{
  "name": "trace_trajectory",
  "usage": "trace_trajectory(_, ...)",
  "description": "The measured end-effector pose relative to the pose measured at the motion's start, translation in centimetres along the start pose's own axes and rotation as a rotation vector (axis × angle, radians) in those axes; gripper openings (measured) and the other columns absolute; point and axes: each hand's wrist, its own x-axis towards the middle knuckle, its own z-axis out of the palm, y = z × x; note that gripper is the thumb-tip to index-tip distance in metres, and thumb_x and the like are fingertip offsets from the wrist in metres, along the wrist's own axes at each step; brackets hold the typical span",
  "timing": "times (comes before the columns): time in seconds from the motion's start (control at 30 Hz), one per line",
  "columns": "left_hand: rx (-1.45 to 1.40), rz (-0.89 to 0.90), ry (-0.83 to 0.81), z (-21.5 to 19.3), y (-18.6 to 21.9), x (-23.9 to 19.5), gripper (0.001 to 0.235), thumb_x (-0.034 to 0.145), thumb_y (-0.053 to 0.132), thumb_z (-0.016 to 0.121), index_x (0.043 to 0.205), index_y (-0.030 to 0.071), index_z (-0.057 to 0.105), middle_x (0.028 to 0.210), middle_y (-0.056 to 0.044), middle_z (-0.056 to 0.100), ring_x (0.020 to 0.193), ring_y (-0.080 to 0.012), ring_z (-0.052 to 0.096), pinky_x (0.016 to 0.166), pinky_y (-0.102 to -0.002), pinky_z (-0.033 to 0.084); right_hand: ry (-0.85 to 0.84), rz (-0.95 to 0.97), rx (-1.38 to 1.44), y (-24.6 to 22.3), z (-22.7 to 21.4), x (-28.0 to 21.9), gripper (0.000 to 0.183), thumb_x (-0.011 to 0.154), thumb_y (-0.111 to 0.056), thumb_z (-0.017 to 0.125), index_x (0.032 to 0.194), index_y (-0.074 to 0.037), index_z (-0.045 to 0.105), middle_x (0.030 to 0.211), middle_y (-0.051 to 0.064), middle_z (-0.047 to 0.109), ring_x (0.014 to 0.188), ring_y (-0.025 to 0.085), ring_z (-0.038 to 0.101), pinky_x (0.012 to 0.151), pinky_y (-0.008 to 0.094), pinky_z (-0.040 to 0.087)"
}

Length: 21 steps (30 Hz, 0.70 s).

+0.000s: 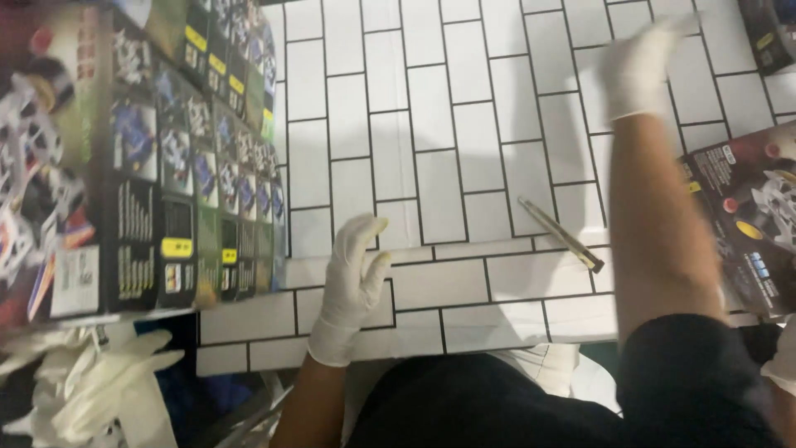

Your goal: The person assembles two toy cars, a red one and a blue one, by attaching wheels and other parts to the chassis. They use a small screwdriver to tighten screws on the wheels and place the completed cars into their respective boxes.

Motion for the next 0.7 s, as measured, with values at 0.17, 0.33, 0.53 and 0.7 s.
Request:
trace_trajectory(0.17, -0.044, -0.143, -0.036, 1.5, -1.1, -0.9, 0.046, 0.106, 0.033, 0.044, 0.136, -0.002, 0.052, 0.132, -0.019, 0.059, 0.128, -0.0336, 0.056, 0.116, -0.045, 0.044, -0.315, 0.169, -0.106, 11.2, 2.3, -2.8, 0.043, 0.090, -0.022, 0.062, 0.127, -0.020, 0.084, 0.131, 0.008, 0.083, 0.117, 0.034, 0.068, 0.070, 0.058, 0.047)
trace_trajectory(0.33, -0.033, -0.158, -0.042, 1.8, -1.8, -0.8, 0.045, 0.106, 0.031, 0.046, 0.137, 0.000, 0.051, 0.129, -0.017, 0.061, 0.124, -0.0319, 0.058, 0.113, -0.045, 0.046, -0.314, 0.133, -0.072, 12.2, 7.3, -2.9, 0.042, 0.104, -0.028, 0.042, 0.115, -0.020, 0.082, 0.102, 0.001, 0.087, 0.099, 0.022, 0.077, 0.068, 0.037, 0.053)
trace_trajectory(0.53, 0.003, -0.088, -0.054, 1.8, -2.1, -0.8, 0.038, 0.107, 0.028, 0.046, 0.131, 0.000, 0.056, 0.123, -0.015, 0.062, 0.119, -0.0319, 0.059, 0.111, -0.046, 0.047, 0.194, 0.046, -0.035, 4.5, 6.9, -3.2, 0.035, 0.085, -0.015, 0.066, 0.115, -0.008, 0.081, 0.124, 0.019, 0.069, 0.112, 0.042, 0.060, 0.080, 0.074, 0.040)
trace_trajectory(0.7, 0.068, -0.070, -0.058, 2.4, -2.7, -1.6, 0.026, 0.102, 0.017, 0.059, 0.125, 0.005, 0.061, 0.122, -0.013, 0.064, 0.119, -0.0331, 0.058, 0.113, -0.047, 0.044, 0.724, -0.067, -0.151, -4.8, 7.6, -8.2, 0.022, 0.096, -0.017, 0.057, 0.115, -0.019, 0.069, 0.103, -0.004, 0.071, 0.090, 0.004, 0.069, 0.073, 0.016, 0.056)
